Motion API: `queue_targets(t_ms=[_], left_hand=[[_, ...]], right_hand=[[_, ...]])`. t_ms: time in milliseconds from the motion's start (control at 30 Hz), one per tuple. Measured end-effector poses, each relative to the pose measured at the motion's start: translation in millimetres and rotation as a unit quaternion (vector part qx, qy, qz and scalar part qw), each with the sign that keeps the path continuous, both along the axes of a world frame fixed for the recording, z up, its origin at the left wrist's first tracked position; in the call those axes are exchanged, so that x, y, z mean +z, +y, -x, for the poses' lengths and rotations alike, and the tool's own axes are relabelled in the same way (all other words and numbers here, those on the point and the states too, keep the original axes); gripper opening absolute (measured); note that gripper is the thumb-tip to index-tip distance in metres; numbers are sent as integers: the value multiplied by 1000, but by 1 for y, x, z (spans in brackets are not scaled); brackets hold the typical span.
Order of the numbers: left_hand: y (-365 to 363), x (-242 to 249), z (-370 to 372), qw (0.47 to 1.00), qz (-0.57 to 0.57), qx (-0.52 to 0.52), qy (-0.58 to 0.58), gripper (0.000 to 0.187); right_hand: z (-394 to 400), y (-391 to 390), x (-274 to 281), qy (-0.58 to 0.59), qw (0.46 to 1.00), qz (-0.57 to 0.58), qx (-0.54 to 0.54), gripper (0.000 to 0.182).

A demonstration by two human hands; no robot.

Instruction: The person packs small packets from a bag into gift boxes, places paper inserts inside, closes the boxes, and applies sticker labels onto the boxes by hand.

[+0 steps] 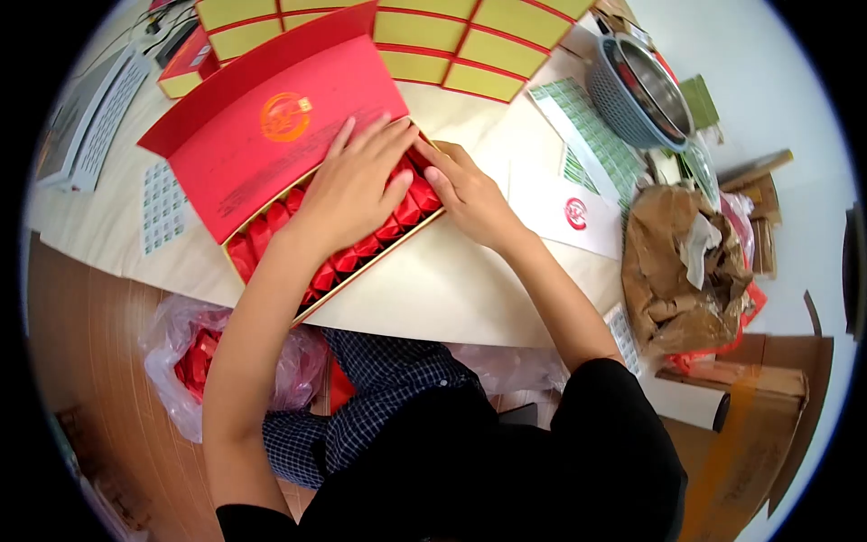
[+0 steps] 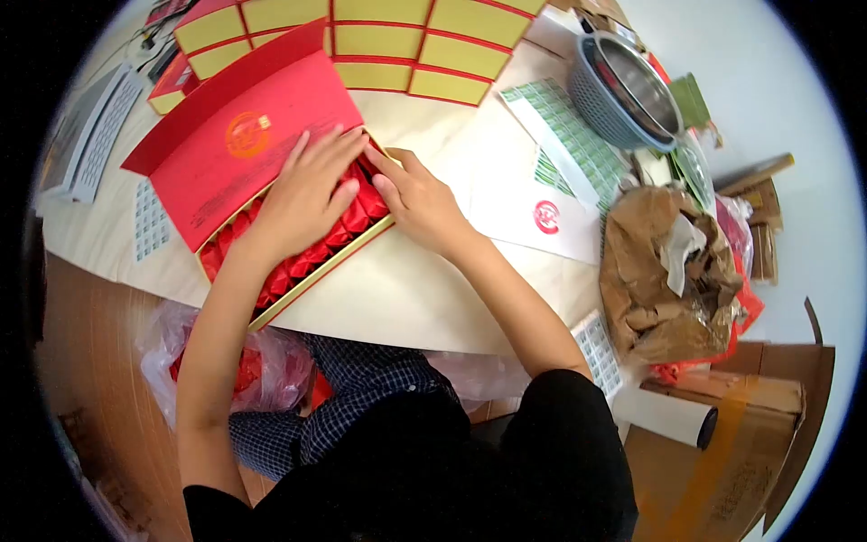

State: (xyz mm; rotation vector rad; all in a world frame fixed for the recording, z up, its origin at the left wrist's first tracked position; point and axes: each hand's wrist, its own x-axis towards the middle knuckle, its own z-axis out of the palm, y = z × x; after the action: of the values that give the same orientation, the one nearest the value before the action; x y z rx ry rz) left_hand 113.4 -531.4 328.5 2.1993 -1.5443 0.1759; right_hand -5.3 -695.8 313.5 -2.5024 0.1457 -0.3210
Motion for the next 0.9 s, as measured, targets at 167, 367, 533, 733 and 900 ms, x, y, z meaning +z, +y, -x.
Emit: queue_targets(t_ms=[167, 367, 533, 733, 900], left_hand=[[-3, -11, 11, 996, -70, 9, -62, 57], [-5, -10, 12, 997, -45, 22, -55, 55], [-2, -11, 7, 999, 46, 5, 25, 41], [-2, -10, 6, 995, 63, 2, 73, 39], [-2, -15, 5, 994, 86, 1, 71, 37]], right_hand=[[22, -29, -12, -88, 993, 12, -79, 35], [56, -102, -35, -119, 959, 195, -168, 23], [51, -114, -55, -180, 943, 227, -165, 16], [51, -114, -57, -180, 937, 225, -197, 10], [52, -113, -57, -193, 931, 213, -225, 16]])
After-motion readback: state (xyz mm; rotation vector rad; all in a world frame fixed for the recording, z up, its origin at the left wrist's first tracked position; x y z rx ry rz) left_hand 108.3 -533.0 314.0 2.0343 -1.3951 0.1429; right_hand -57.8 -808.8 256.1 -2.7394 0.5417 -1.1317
